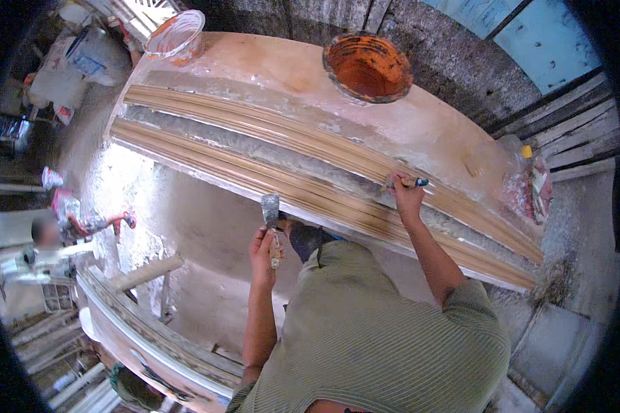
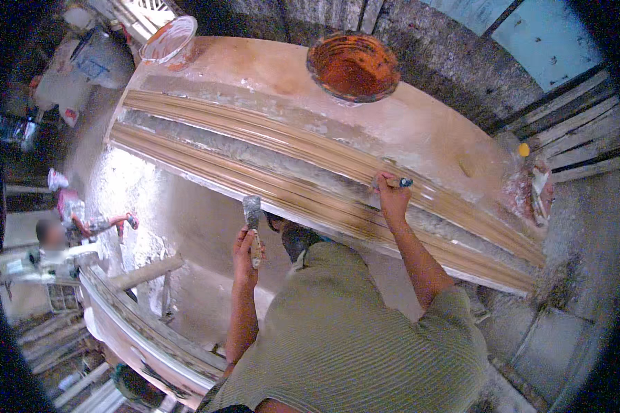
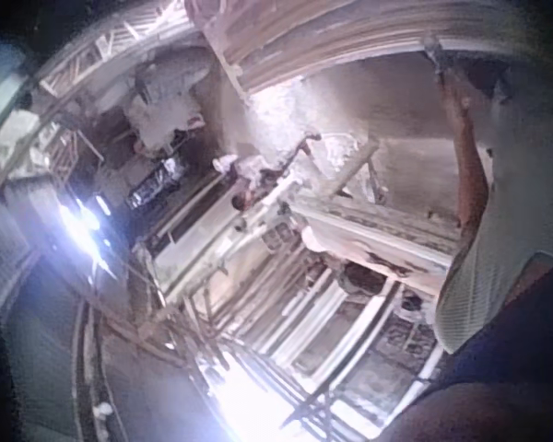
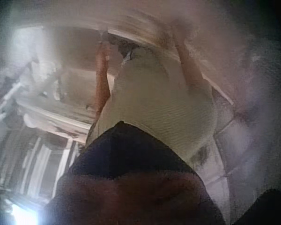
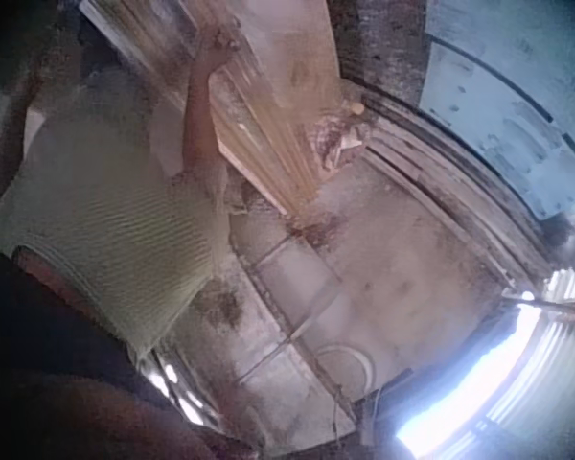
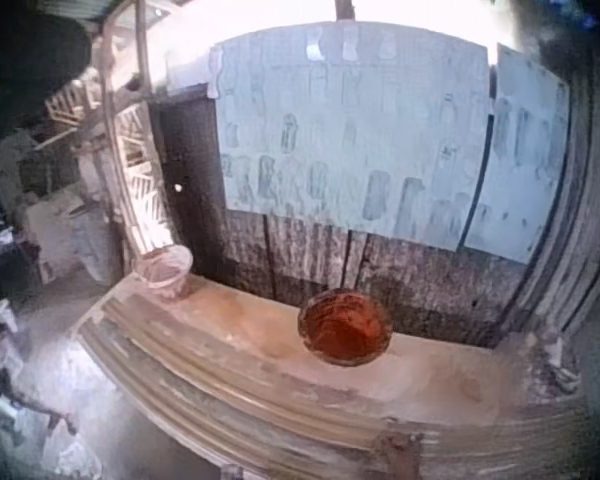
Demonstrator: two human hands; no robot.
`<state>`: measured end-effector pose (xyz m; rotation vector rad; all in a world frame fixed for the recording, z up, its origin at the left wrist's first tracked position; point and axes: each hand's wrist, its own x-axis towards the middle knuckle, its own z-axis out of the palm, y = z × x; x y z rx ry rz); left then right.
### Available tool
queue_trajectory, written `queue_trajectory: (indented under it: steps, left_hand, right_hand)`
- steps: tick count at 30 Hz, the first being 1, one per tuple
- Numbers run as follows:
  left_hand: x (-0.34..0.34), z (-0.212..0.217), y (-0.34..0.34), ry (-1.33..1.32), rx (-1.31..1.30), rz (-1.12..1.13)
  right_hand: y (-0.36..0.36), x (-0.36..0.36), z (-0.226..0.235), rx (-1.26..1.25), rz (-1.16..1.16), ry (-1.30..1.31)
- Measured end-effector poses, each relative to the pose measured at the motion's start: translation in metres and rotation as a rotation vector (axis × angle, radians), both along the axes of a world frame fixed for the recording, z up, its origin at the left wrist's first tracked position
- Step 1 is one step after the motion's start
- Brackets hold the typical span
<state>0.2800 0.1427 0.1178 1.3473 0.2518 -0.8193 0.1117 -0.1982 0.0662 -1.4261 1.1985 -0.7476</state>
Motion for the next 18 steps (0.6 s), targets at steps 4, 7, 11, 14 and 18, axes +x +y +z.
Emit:
queue_trajectory:
  steps: [4,7,11,14,18]
  left_hand:
    - [0.102,0.017,0.033,0.038,0.061,0.032]
    - [0.189,0.038,0.05,0.043,0.07,-0.013]
    - [0.291,0.06,0.063,-0.021,0.072,-0.023]
    - [0.363,0.064,0.071,-0.04,0.035,0.028]
    - [0.456,0.06,0.094,-0.049,0.0,-0.007]
  right_hand:
    - [0.048,0.097,0.0,0.014,-0.042,0.003]
    - [0.076,0.181,-0.015,0.055,0.022,-0.098]
    - [0.122,0.295,-0.008,0.13,-0.01,-0.22]
    - [0.147,0.38,-0.006,0.17,0.097,-0.246]
    - [0.186,0.489,0.0,0.113,0.234,-0.138]
